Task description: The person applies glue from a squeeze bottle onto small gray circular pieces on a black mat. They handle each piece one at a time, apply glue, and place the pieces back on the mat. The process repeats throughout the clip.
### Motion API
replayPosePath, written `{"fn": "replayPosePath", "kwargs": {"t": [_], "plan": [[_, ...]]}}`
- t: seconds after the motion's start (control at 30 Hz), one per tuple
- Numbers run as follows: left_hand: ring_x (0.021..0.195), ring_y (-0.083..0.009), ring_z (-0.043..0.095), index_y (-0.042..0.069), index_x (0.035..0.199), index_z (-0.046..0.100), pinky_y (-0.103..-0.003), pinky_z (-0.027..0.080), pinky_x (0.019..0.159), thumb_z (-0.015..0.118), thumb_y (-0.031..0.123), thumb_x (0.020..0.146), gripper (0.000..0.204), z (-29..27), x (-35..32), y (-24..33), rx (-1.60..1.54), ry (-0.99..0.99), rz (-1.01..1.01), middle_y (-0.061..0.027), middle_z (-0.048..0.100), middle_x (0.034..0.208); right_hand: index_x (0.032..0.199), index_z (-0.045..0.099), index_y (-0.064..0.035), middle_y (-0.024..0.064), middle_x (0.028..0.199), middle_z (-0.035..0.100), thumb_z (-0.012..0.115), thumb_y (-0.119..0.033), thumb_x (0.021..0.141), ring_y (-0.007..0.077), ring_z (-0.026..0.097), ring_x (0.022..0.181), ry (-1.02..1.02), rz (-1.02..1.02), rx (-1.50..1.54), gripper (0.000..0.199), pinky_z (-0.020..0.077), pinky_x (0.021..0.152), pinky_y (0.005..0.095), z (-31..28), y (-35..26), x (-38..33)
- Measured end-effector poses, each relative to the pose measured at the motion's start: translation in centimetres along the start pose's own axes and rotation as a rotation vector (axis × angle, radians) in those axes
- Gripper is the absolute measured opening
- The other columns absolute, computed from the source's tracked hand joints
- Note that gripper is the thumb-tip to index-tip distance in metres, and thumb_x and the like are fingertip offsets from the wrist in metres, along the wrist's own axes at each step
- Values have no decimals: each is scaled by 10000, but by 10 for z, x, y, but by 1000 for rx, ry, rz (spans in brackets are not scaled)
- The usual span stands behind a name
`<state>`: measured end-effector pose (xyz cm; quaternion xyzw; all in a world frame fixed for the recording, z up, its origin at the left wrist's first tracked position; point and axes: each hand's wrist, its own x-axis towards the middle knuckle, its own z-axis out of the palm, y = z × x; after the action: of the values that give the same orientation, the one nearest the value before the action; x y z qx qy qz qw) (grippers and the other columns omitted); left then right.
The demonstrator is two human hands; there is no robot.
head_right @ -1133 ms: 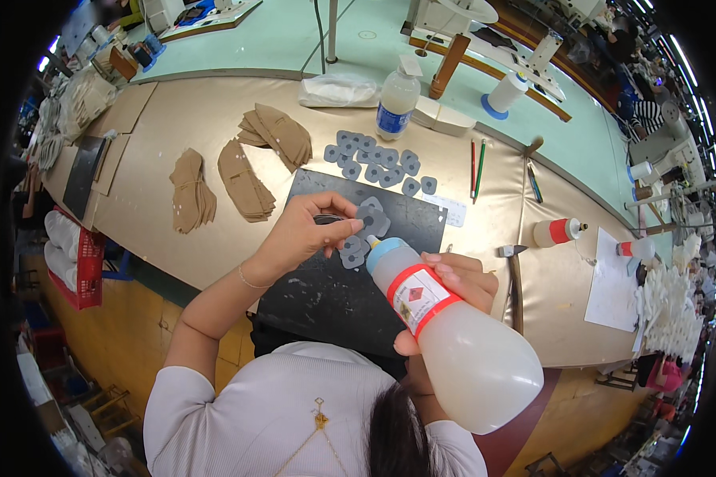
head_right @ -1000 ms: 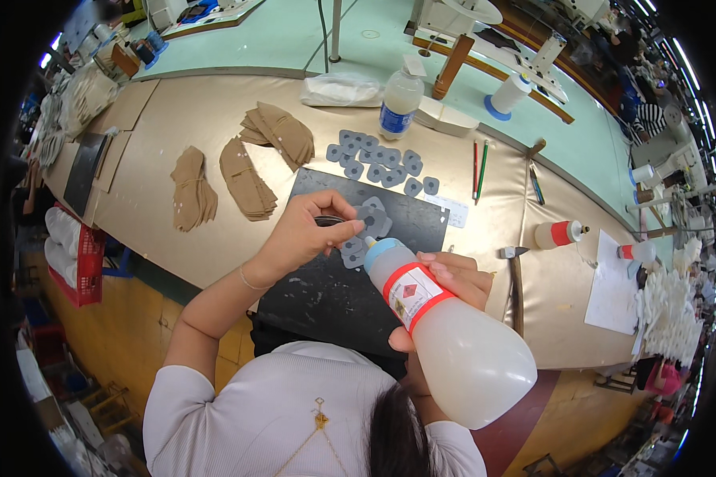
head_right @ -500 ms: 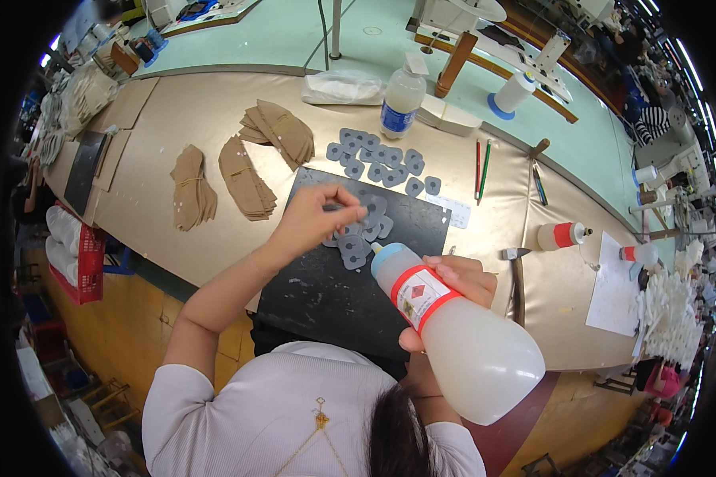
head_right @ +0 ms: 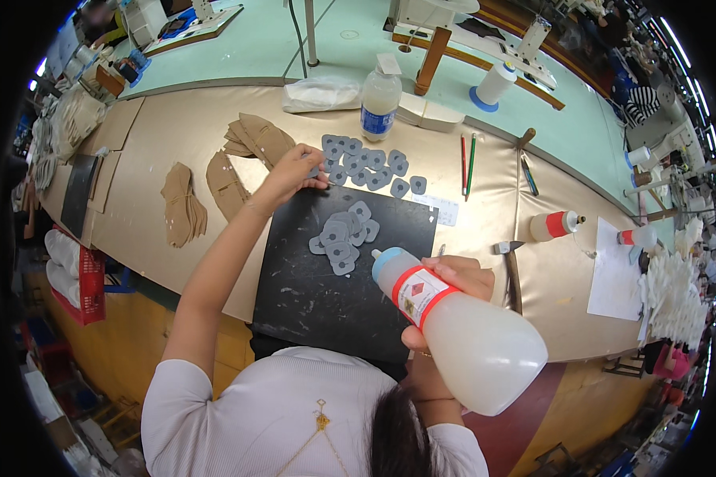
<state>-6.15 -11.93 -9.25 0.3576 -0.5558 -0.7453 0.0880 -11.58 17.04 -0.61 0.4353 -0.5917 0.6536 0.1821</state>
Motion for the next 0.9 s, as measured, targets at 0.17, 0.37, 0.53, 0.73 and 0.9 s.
{"fn": "replayPosePath", "kwargs": {"t": [0.17,0.37,0.53,0.73,0.9], "plan": [[1031,-238,593,-67,1242,396,-294,539,835,457,72,942,337,-21,-43,1,-144,-175,-118,-209,530,1164,1067,505,-8,129,926,526,726,-642,618,252,591,825,-46,72,115,808,502,728,334,8,0,4],[717,-159,655,-15,1003,546,-225,556,595,617,143,878,213,-3,-98,13,10,-212,-49,-117,640,907,1067,505,-11,124,931,527,718,-640,629,249,585,850,-62,78,98,796,497,750,332,17,-8,7],[659,-155,655,-27,928,547,-210,521,500,637,113,853,183,28,-121,17,-155,-256,-24,-88,605,798,1076,496,-9,126,939,523,716,-638,632,255,584,882,-35,77,81,801,494,779,347,19,-13,8],[618,-114,625,1,896,539,-190,475,467,665,84,824,168,38,-138,23,-58,-286,66,-81,600,807,1082,489,-5,130,948,522,717,-624,644,260,584,900,-25,105,92,792,492,795,358,21,-15,8],[576,-73,577,-9,936,576,-184,434,462,695,98,800,210,46,-148,29,33,-213,115,-34,590,746,1082,489,-10,127,956,524,719,-621,640,259,578,906,-34,119,75,788,488,806,356,22,-17,7]]}}
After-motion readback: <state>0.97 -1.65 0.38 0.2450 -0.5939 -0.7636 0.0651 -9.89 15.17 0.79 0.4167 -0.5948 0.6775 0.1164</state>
